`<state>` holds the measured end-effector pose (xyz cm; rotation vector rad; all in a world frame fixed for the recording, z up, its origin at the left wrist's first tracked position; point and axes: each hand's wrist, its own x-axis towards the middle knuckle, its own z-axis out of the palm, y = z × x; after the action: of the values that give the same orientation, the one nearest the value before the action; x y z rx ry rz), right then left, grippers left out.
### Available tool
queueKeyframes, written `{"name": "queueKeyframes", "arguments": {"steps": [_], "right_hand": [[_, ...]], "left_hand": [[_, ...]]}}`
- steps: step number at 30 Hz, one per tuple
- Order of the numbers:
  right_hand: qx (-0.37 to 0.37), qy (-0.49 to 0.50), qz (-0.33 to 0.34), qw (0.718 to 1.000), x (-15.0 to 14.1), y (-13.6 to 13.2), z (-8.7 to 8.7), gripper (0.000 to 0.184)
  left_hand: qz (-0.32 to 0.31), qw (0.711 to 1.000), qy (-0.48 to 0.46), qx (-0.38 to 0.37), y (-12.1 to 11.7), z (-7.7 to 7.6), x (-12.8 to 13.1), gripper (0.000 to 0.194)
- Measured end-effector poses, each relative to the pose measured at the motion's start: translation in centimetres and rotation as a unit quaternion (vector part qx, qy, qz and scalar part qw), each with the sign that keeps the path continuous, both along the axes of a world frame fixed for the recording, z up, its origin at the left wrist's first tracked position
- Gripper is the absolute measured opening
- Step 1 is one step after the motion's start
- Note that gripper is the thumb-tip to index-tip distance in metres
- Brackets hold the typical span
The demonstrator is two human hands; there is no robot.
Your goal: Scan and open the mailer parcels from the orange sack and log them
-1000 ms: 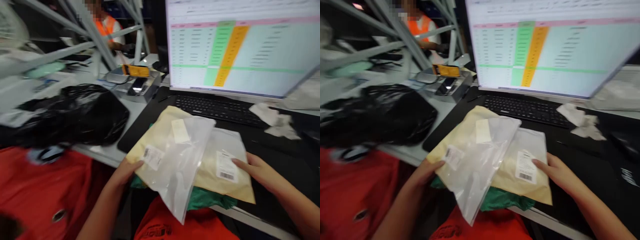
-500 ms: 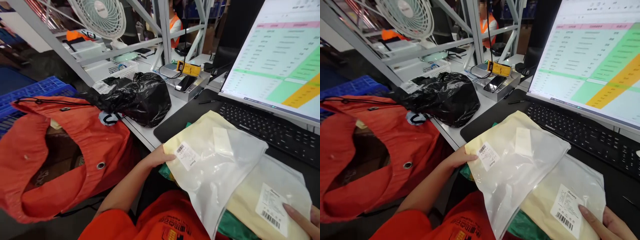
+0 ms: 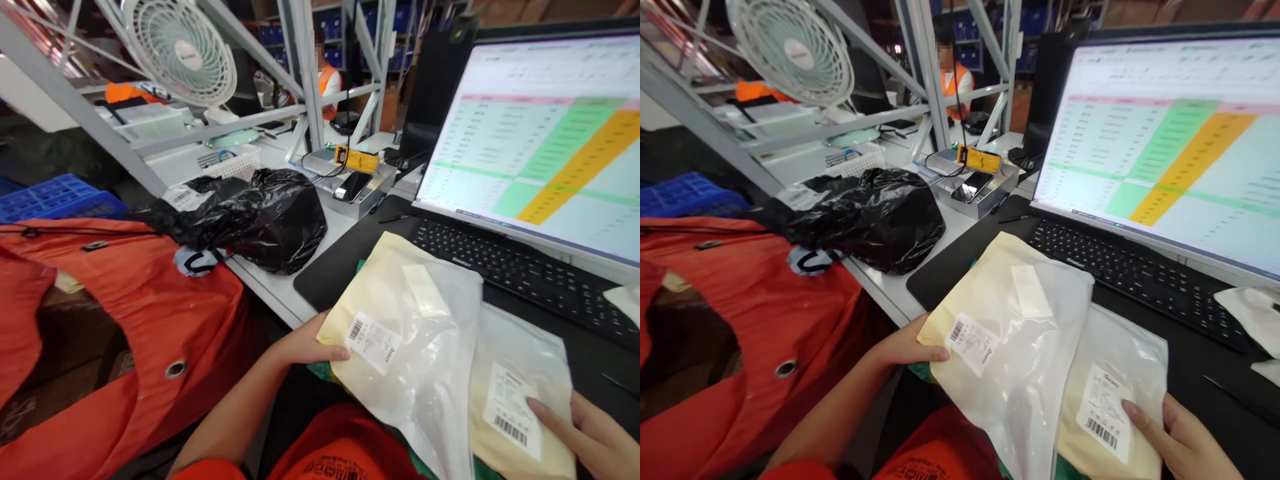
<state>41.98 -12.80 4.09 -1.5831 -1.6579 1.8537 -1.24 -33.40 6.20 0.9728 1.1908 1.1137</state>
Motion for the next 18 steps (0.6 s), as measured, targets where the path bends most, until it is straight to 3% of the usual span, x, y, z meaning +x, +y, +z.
{"name": "queueKeyframes", "arguments": {"steps": [5, 11, 18], "right_hand": [[0.042, 0.034, -0.006, 0.999, -1.4, -0.2, 0.8, 0.057], [0.075, 0.080, 0.005, 0.994, -2.8, -1.6, 1.3, 0.067], [0.061, 0.184, -0.032, 0.981, -6.8, -4.0, 2.4, 0.094]], "left_hand": [[0.016, 1.000, -0.003, -0.014, 0.0, -0.2, 0.2, 0.072], [0.107, 0.992, 0.049, -0.043, 0.0, 0.6, 1.9, 0.069], [0.094, 0.982, 0.144, 0.079, 0.4, 1.5, 4.1, 0.085]]}}
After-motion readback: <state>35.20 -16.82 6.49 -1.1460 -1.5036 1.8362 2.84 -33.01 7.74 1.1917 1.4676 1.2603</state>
